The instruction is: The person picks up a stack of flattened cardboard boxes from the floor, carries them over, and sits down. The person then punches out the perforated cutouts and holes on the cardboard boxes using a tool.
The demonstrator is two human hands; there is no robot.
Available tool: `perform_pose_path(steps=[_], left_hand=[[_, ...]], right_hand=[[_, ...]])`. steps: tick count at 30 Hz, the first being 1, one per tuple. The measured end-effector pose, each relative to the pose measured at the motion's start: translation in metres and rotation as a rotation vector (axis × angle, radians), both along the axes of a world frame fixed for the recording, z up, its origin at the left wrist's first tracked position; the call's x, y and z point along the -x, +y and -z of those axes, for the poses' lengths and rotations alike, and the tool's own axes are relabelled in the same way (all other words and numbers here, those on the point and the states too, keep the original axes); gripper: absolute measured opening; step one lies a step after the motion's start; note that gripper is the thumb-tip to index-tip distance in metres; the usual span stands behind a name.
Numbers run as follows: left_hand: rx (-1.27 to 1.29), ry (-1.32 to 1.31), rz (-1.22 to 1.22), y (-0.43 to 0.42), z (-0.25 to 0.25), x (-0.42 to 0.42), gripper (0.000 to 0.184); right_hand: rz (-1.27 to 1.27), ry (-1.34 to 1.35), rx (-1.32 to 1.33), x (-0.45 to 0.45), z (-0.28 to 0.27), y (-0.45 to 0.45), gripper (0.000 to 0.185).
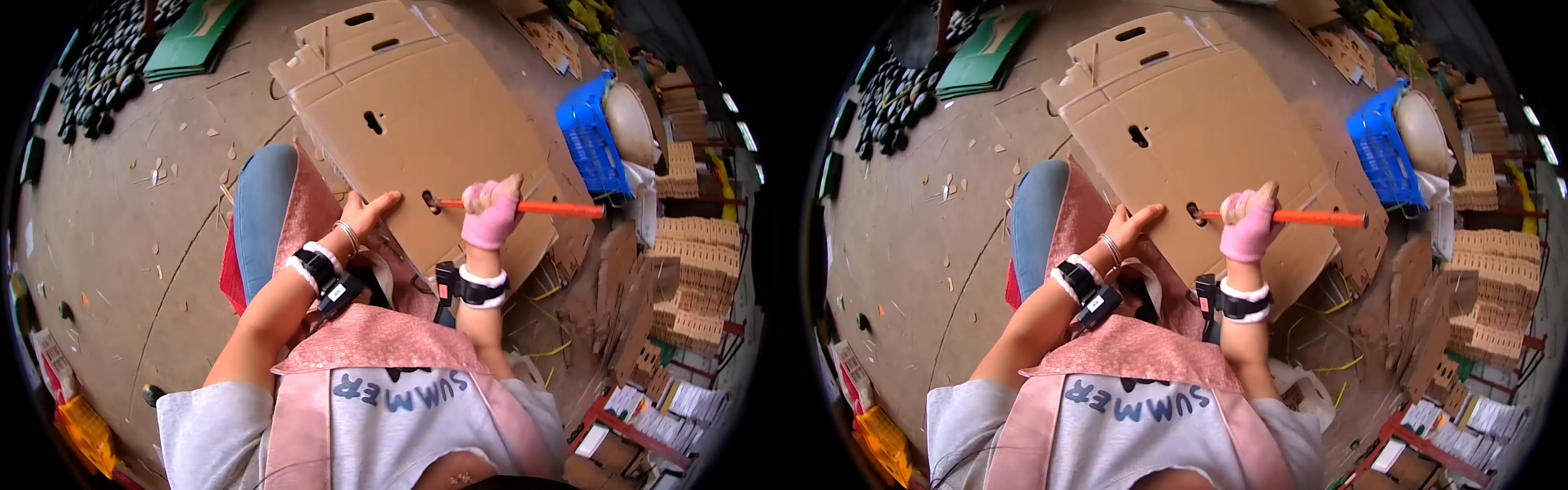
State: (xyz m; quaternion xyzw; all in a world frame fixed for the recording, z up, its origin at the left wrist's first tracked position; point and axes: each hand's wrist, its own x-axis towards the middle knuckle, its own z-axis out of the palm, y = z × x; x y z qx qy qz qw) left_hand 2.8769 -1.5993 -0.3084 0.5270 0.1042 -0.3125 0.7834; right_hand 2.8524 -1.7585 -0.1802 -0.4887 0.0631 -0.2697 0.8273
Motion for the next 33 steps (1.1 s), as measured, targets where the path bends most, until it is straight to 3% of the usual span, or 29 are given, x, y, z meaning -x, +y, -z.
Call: perform_pose_path(steps=[1, 3, 6, 7, 8, 9, 12, 13, 14, 15, 16, 18, 19, 20, 22, 24, 26, 28, 29, 31, 32, 33], left_hand=[[-0.273, -0.012, 0.001, 0.000, -0.001, 0.000, 0.067], [-0.215, 0.005, 0.031, 0.002, -0.004, 0.010, 0.067], [-0.116, -0.001, 0.037, 0.001, 0.001, -0.004, 0.064], [-0.125, 0.004, 0.054, 0.001, 0.000, -0.007, 0.063], [-0.134, 0.019, 0.075, 0.001, 0.000, -0.005, 0.063], [-0.086, 0.007, 0.061, 0.001, -0.004, -0.004, 0.060], [-0.125, 0.011, 0.009, -0.002, -0.004, 0.000, 0.057], [-0.180, 0.016, 0.001, -0.003, 0.008, 0.001, 0.057], [-0.234, 0.019, -0.005, -0.004, 0.020, 0.000, 0.058], [-0.105, -0.050, -0.011, -0.005, 0.034, 0.002, 0.072], [-0.129, -0.034, -0.032, -0.004, 0.023, -0.002, 0.072], [-0.202, -0.006, 0.032, 0.006, -0.014, -0.001, 0.071], [-0.021, 0.036, -0.060, 0.001, -0.017, 0.002, 0.070], [-0.163, -0.016, -0.007, 0.004, -0.020, 0.000, 0.071], [-0.175, -0.094, -0.030, 0.004, -0.023, 0.000, 0.068], [-0.057, -0.035, 0.040, 0.002, -0.001, -0.001, 0.067], [-0.073, -0.009, 0.022, 0.001, -0.009, -0.002, 0.058], [-0.086, -0.040, -0.039, -0.004, -0.005, 0.000, 0.055], [-0.172, -0.047, -0.047, -0.009, 0.007, 0.000, 0.056], [-0.356, -0.076, -0.050, -0.016, 0.042, -0.003, 0.058], [-0.381, -0.101, -0.075, -0.021, 0.043, -0.003, 0.059], [-0.418, -0.131, -0.115, -0.026, 0.040, -0.005, 0.059]], right_hand=[[-0.095, -0.015, 0.085, -0.010, 0.000, 0.005, 0.046], [-0.107, 0.010, 0.246, -0.003, -0.033, 0.011, 0.046], [-0.146, -0.380, 0.250, -0.009, -0.130, -0.009, 0.034], [-0.188, -0.546, 0.255, -0.005, -0.162, -0.022, 0.040], [-0.096, -0.501, 0.425, 0.004, -0.200, -0.018, 0.043], [-0.104, -0.543, 0.427, 0.013, -0.223, -0.019, 0.044], [0.667, -0.295, 1.299, 0.020, -0.165, -0.027, 0.039], [0.546, -0.204, 1.030, 0.021, -0.113, -0.016, 0.039], [0.304, -0.122, 0.579, 0.019, -0.048, -0.004, 0.039], [0.128, -0.018, 0.297, 0.016, 0.005, 0.001, 0.039], [-0.031, 0.064, 0.126, 0.018, 0.035, 0.002, 0.039], [-0.158, 0.210, 0.095, 0.025, 0.050, -0.002, 0.039], [-0.132, 0.217, 0.172, 0.016, 0.029, 0.003, 0.039], [-0.117, 0.216, 0.249, 0.002, 0.009, 0.008, 0.039], [-0.084, -0.134, 0.330, -0.004, -0.045, 0.001, 0.041], [-0.232, -0.517, 0.392, -0.005, -0.118, -0.008, 0.036], [-0.327, -0.660, 0.416, 0.005, -0.159, -0.013, 0.043], [-0.418, -0.621, 0.521, 0.015, -0.156, -0.016, 0.038], [-0.076, -0.444, 0.761, 0.009, -0.113, -0.006, 0.043], [0.023, -0.074, 0.587, 0.014, 0.006, 0.005, 0.047], [-0.230, 0.091, 0.191, 0.015, 0.037, 0.002, 0.045], [-0.221, 0.075, 0.194, 0.014, 0.027, -0.001, 0.049]])
